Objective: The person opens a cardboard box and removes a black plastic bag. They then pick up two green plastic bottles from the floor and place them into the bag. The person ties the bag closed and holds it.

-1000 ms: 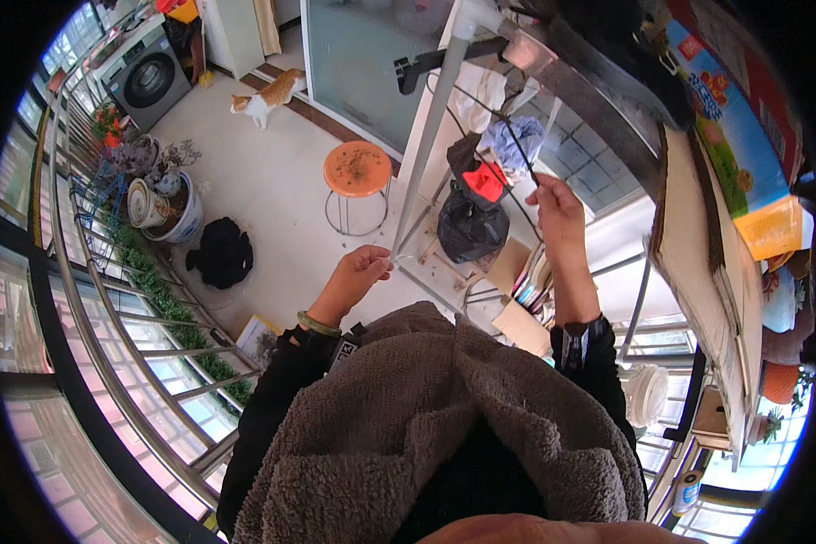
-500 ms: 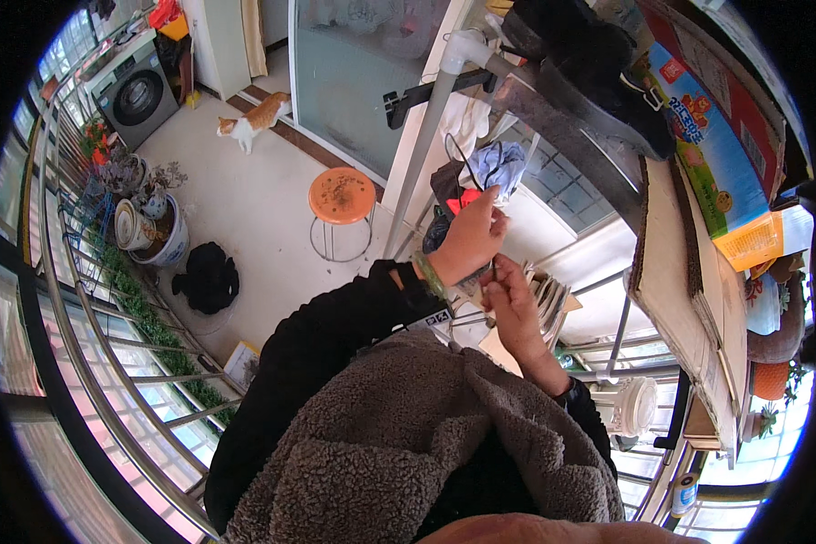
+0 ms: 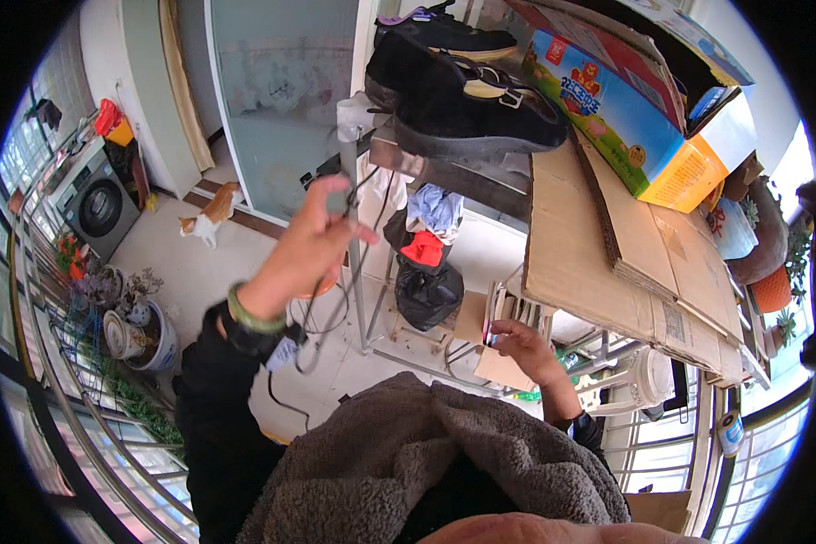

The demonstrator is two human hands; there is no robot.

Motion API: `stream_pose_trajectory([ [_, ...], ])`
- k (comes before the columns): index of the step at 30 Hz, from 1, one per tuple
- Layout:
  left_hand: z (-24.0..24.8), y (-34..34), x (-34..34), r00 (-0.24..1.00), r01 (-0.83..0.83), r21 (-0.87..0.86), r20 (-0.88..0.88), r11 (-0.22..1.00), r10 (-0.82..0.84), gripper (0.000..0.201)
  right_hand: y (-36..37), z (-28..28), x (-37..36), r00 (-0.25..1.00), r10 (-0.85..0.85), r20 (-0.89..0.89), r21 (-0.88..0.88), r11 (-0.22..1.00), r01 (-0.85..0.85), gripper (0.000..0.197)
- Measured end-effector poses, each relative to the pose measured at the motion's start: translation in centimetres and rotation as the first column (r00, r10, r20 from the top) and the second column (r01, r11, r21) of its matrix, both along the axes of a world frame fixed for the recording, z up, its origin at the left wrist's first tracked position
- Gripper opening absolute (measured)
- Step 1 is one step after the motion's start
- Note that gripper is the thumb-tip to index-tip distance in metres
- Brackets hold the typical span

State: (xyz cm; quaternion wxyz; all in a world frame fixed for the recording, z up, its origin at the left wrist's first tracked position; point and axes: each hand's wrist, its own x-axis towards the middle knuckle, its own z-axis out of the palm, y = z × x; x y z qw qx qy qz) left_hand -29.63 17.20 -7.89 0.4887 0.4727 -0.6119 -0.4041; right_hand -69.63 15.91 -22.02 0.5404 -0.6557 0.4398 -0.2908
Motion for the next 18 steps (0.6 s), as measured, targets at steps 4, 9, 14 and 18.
stream_pose_trajectory([
  [4,4.4,-1.9,1.3,0.997,0.052,0.049,0.054,0.997,-0.055,0.05,0.6,0.2,-1.6,0.999,-0.046,0.02,0.005,0.999,0.046,0.033],
  [9,5.9,-5.3,2.6,0.997,0.042,0.114,0.056,0.993,-0.049,0.051,2.2,0.3,-2.9,0.992,-0.124,0.034,-0.007,0.992,0.125,0.03],
  [14,6.5,-8.0,2.1,0.99,0.036,0.159,0.13,0.987,-0.057,0.052,3.8,0.6,-4.7,0.991,-0.121,0.063,0.026,0.993,0.119,0.03],
  [18,5.4,-7.1,1.6,0.962,0.173,0.301,0.152,0.938,-0.226,0.042,4.9,0.7,-6.6,0.978,-0.203,0.045,-0.006,0.979,0.204,0.034],
])
